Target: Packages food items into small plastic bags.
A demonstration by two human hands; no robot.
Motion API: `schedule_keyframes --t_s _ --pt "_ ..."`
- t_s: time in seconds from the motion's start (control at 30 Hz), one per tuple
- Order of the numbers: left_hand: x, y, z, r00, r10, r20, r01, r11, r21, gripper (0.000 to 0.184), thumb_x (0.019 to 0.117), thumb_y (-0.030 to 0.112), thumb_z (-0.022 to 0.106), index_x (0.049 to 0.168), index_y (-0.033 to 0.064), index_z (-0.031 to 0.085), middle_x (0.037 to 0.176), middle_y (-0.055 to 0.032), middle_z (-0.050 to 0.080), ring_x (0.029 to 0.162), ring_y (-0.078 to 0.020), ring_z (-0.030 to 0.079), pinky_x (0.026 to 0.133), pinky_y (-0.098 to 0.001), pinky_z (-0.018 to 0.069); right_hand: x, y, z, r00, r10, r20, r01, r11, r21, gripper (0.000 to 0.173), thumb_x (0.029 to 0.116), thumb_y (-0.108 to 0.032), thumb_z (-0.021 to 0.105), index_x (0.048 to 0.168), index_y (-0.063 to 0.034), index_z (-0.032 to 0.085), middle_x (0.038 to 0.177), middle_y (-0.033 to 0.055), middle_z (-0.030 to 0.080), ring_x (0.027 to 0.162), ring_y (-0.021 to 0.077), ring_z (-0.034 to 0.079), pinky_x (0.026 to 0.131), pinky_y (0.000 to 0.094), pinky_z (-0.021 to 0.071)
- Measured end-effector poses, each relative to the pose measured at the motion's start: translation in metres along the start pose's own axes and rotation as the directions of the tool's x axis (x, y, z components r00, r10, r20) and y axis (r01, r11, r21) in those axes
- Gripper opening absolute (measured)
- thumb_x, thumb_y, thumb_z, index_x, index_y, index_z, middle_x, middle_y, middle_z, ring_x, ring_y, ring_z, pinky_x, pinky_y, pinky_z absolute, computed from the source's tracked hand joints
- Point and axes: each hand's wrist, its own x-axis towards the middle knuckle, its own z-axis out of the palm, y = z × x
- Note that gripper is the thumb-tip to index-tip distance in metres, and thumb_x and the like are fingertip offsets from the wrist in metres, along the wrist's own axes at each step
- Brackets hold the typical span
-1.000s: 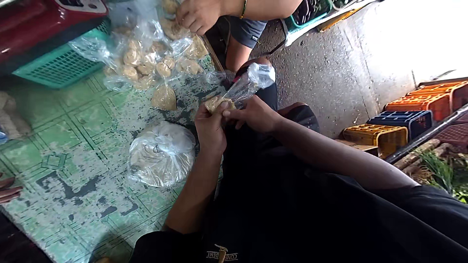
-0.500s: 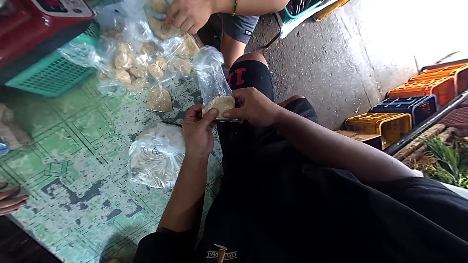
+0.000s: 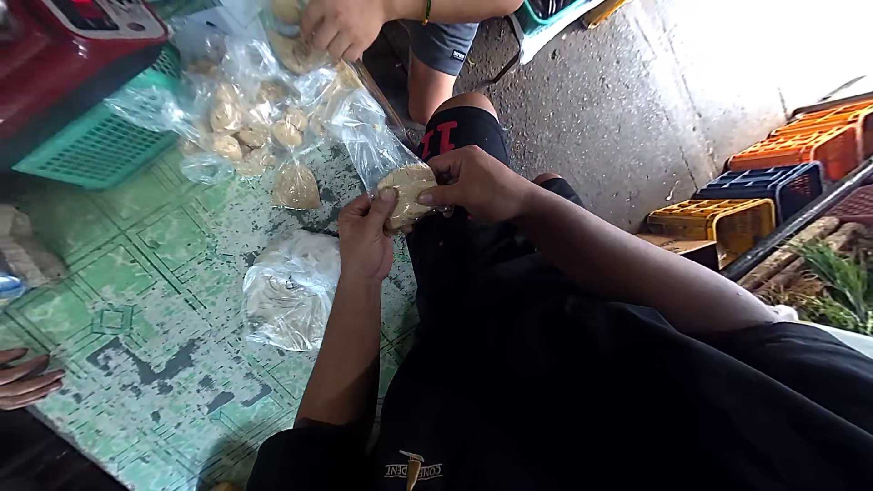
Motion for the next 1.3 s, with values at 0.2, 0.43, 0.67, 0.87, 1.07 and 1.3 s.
schedule_keyframes --t_s 0.2,0.43,0.67,0.87,1.07,1.3 --pt "-0.002 -0.004 -0.004 0.986 -0.006 0.166 -0.012 0.994 0.111 0.023 0.0877 -0.002 0.073 0.108 0.0082 0.070 0.090 -0.0035 0.071 0.068 -0.0102 0.066 0.061 -0.0252 0.0583 -0.004 0.003 -0.016 1.000 -0.004 -0.031 0.005 0.999 0.038 0.019 0.0994 -0.022 0.067 0.098 -0.0031 0.070 0.082 0.0046 0.070 0.069 0.0107 0.067 0.061 0.0276 0.0575" --pt "0.003 -0.011 -0.002 0.999 -0.003 -0.042 0.003 1.000 0.003 0.012 0.1032 0.019 0.060 0.098 0.0142 0.070 0.091 0.0010 0.071 0.080 -0.0103 0.069 0.076 -0.0297 0.0604 -0.008 0.010 -0.007 0.990 -0.105 -0.091 0.104 0.994 -0.014 0.010 0.0941 -0.011 0.071 0.092 -0.0013 0.072 0.082 0.0040 0.072 0.069 0.0091 0.067 0.065 0.0282 0.0592" --pt "0.007 -0.017 0.018 0.995 0.093 -0.031 -0.094 0.994 -0.049 0.007 0.1012 0.018 0.064 0.099 0.0148 0.070 0.093 0.0022 0.070 0.085 -0.0085 0.068 0.080 -0.0282 0.0593 -0.010 0.009 0.010 0.990 0.058 -0.125 -0.042 0.991 0.129 0.024 0.1001 -0.023 0.067 0.105 0.0005 0.069 0.086 0.0074 0.074 0.073 0.0128 0.071 0.067 0.0320 0.0621" --pt "-0.003 -0.016 0.027 0.997 -0.067 -0.033 0.066 0.997 -0.032 0.015 0.0980 0.017 0.069 0.112 0.0115 0.067 0.102 -0.0042 0.072 0.087 -0.0149 0.072 0.078 -0.0341 0.0624 -0.009 0.017 0.014 0.960 -0.046 -0.278 0.083 0.989 0.122 0.015 0.0934 -0.015 0.075 0.100 -0.0008 0.073 0.088 0.0055 0.075 0.081 0.0102 0.072 0.078 0.0323 0.0619" --pt "-0.006 -0.009 0.027 0.999 0.025 -0.022 -0.025 0.999 0.031 0.019 0.0913 0.009 0.075 0.108 0.0136 0.067 0.097 -0.0007 0.071 0.084 -0.0114 0.069 0.076 -0.0299 0.0613 -0.003 0.017 0.016 0.917 -0.140 -0.373 0.225 0.955 0.194 0.014 0.0917 -0.006 0.074 0.101 0.0024 0.069 0.089 0.0088 0.073 0.083 0.0142 0.072 0.082 0.0344 0.0624" --pt "-0.008 -0.018 0.026 0.998 -0.035 0.059 0.030 0.996 0.083 0.017 0.0904 0.003 0.074 0.107 0.0073 0.071 0.096 -0.0060 0.073 0.078 -0.0145 0.070 0.071 -0.0315 0.0622 -0.007 0.012 0.016 0.939 -0.012 -0.342 0.106 0.961 0.256 0.010 0.0932 -0.010 0.073 0.096 -0.0001 0.072 0.086 0.0077 0.074 0.081 0.0141 0.072 0.080 0.0347 0.0620"
